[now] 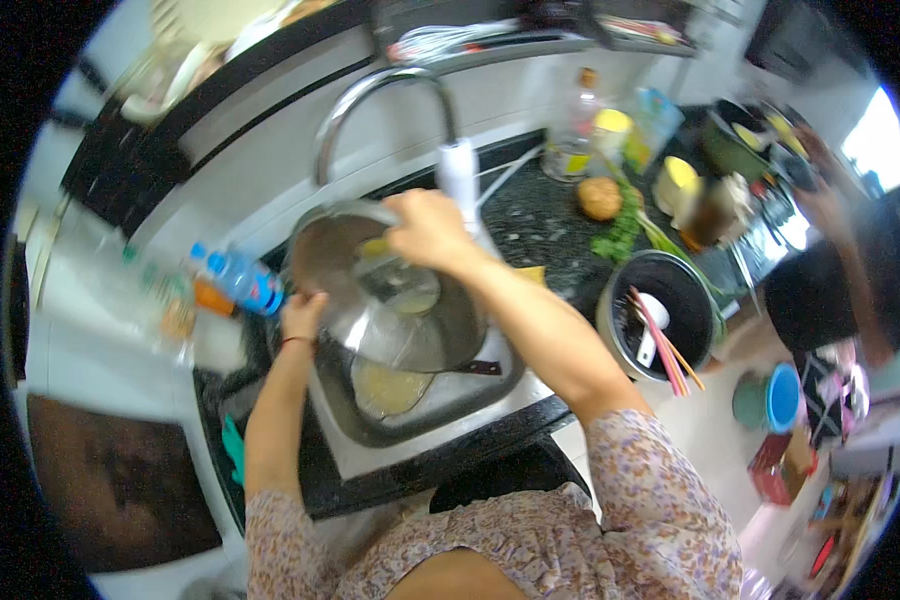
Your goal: The person washes various kitchen items in a sink using a sponge and running water. They scrub and rinse a metal pot lid, a plate, chopsticks, a spoon, and a rice cooker pot. The person places the cleaned items into a drying rack or on the counter.
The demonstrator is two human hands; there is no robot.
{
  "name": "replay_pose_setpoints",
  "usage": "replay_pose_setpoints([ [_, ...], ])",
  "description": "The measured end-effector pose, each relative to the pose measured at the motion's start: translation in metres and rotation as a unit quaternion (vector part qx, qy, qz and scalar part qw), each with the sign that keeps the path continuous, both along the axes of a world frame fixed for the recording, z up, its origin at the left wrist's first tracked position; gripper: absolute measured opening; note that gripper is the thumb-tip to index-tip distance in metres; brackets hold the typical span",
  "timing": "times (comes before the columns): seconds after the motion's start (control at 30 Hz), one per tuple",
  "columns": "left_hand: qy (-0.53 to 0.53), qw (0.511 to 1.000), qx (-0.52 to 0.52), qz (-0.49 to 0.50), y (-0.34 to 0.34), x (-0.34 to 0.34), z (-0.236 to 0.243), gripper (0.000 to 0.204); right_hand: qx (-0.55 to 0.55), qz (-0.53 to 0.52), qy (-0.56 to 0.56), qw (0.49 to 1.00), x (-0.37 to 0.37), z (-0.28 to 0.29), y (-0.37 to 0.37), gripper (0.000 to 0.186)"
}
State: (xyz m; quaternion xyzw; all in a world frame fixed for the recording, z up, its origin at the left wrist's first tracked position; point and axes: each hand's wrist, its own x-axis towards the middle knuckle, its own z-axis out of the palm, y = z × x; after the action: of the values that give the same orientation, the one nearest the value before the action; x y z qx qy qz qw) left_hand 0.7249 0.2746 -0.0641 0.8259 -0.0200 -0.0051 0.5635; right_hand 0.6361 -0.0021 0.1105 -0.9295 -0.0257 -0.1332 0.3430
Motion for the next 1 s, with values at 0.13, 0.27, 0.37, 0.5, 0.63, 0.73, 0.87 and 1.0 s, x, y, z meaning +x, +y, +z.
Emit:
replay_pose_setpoints([
  [0.13,-0.143,0.982,0.082,-0.094,-0.016,0.012,0.113,0.024,-0.006,0.032,-0.002,0.999,0.031,-0.002,0.000,0.026],
  [0.27,-0.151,0.925,0.289,-0.195,-0.073,-0.009,0.183,0.025,0.021,0.091,0.042,0.995,0.040,0.003,0.005,0.030],
  [0.37,-0.245,0.866,0.359,-0.246,-0.100,-0.019,0.201,0.030,0.043,0.133,0.020,0.990,0.039,0.009,0.026,0.030],
  [0.5,-0.207,0.880,0.334,-0.265,-0.101,-0.018,0.203,0.027,0.052,0.052,-0.041,0.996,0.029,-0.003,0.014,0.029],
  [0.63,-0.192,0.914,0.258,-0.248,-0.075,-0.023,0.209,0.022,0.111,-0.022,-0.066,0.991,0.012,-0.046,-0.034,0.025],
  [0.73,-0.144,0.925,0.256,-0.242,-0.053,-0.022,0.204,0.019,0.283,-0.043,0.024,0.958,-0.002,-0.075,-0.046,0.022],
  [0.87,-0.182,0.871,0.345,-0.298,-0.096,-0.039,0.216,0.019,0.193,0.005,-0.023,0.981,0.005,-0.052,-0.021,0.018],
  [1.0,-0.244,0.844,0.360,-0.313,-0.117,-0.026,0.196,0.016,0.048,0.012,-0.049,0.998,0.023,-0.015,0.027,0.023],
])
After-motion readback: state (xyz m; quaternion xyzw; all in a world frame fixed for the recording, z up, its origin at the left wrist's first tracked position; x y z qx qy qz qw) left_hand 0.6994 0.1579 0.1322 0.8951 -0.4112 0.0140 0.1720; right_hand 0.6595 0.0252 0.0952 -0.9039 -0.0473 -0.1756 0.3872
